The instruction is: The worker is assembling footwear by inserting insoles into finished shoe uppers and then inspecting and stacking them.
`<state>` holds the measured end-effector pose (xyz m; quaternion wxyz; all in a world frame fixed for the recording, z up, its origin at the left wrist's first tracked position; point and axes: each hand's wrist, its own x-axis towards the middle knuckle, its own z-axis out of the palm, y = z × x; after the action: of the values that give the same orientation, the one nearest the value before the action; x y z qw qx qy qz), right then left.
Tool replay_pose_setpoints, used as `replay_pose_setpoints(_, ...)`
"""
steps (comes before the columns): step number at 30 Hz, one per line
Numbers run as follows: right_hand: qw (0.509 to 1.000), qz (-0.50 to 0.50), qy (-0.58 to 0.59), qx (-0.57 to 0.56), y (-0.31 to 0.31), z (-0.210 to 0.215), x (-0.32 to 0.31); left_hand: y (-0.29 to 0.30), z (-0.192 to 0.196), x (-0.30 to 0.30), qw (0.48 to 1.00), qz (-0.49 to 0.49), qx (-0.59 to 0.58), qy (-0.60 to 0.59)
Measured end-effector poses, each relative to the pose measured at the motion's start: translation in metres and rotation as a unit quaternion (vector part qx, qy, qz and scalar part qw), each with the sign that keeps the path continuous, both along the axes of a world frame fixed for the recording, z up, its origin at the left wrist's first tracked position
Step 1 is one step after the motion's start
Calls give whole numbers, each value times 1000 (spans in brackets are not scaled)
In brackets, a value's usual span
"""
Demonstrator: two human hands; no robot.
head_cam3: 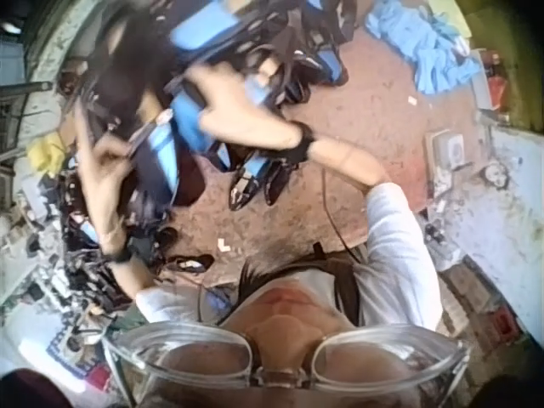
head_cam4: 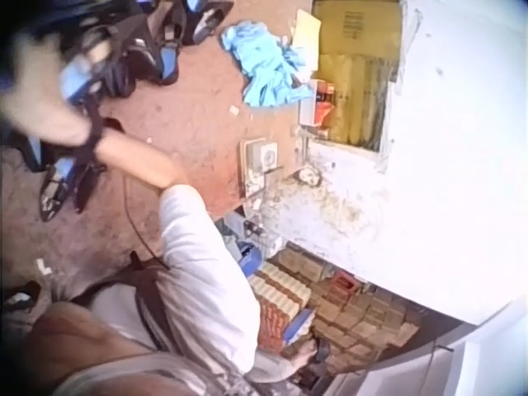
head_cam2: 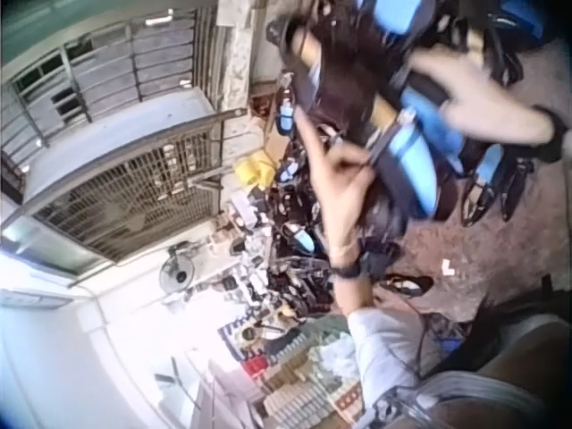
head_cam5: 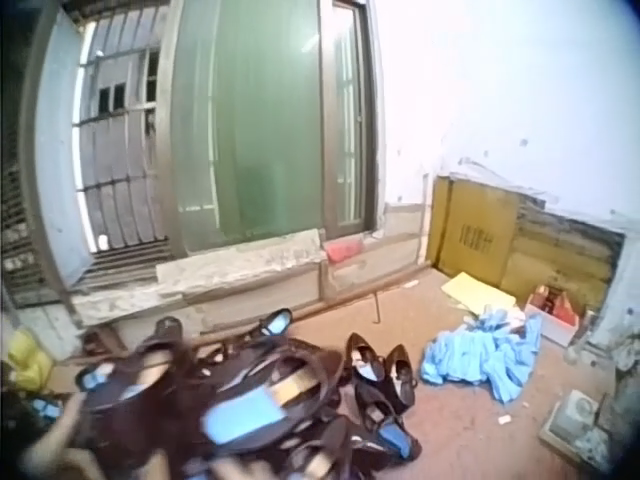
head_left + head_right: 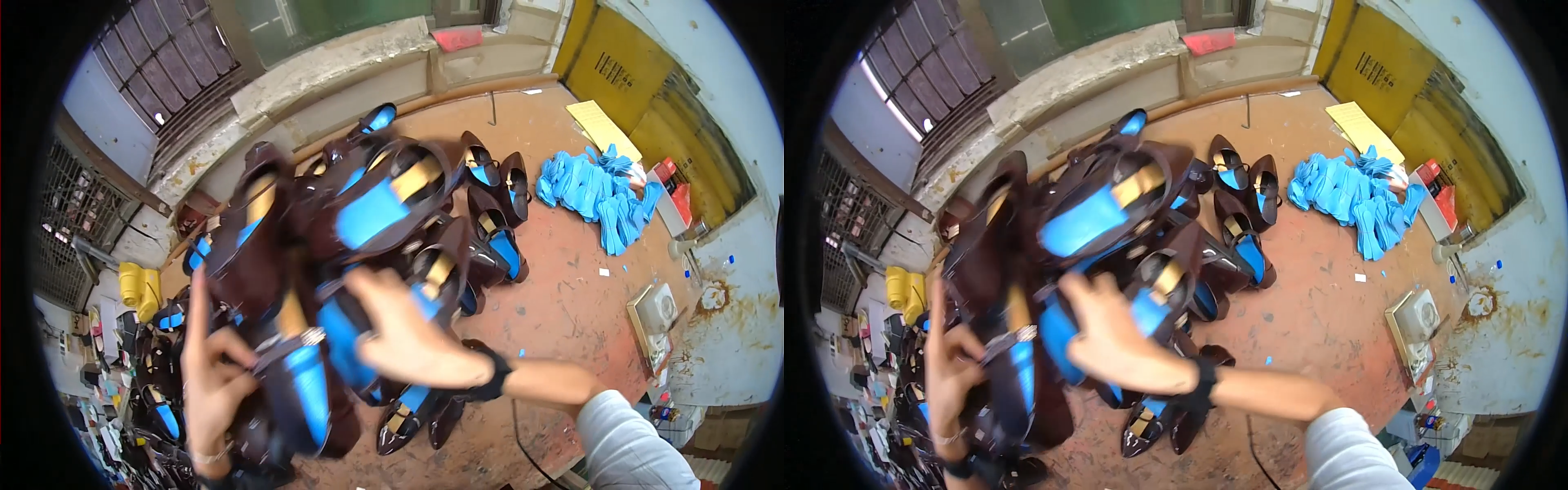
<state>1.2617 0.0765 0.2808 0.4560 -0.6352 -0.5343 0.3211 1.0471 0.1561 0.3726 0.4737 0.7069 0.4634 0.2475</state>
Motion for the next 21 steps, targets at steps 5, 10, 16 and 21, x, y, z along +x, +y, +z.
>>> replay_pose_setpoints(5, 968, 142, 202, 36, 37, 41, -206, -35, 85, -250, 975, 102, 63, 189)
replay_pose_setpoints(10, 907, 279, 228, 217, 61, 14, -358, 5, 58, -397, 926, 145, 191, 292)
replay_pose_setpoints(16, 886, 341, 130, 285, 34, 49, -204, 37, -28, -563, 917, 331, 155, 160)
replay_pose_setpoints(21, 960, -69, -267, 59, 59, -37, 95, 101, -61, -318, 736, 260, 523, 344)
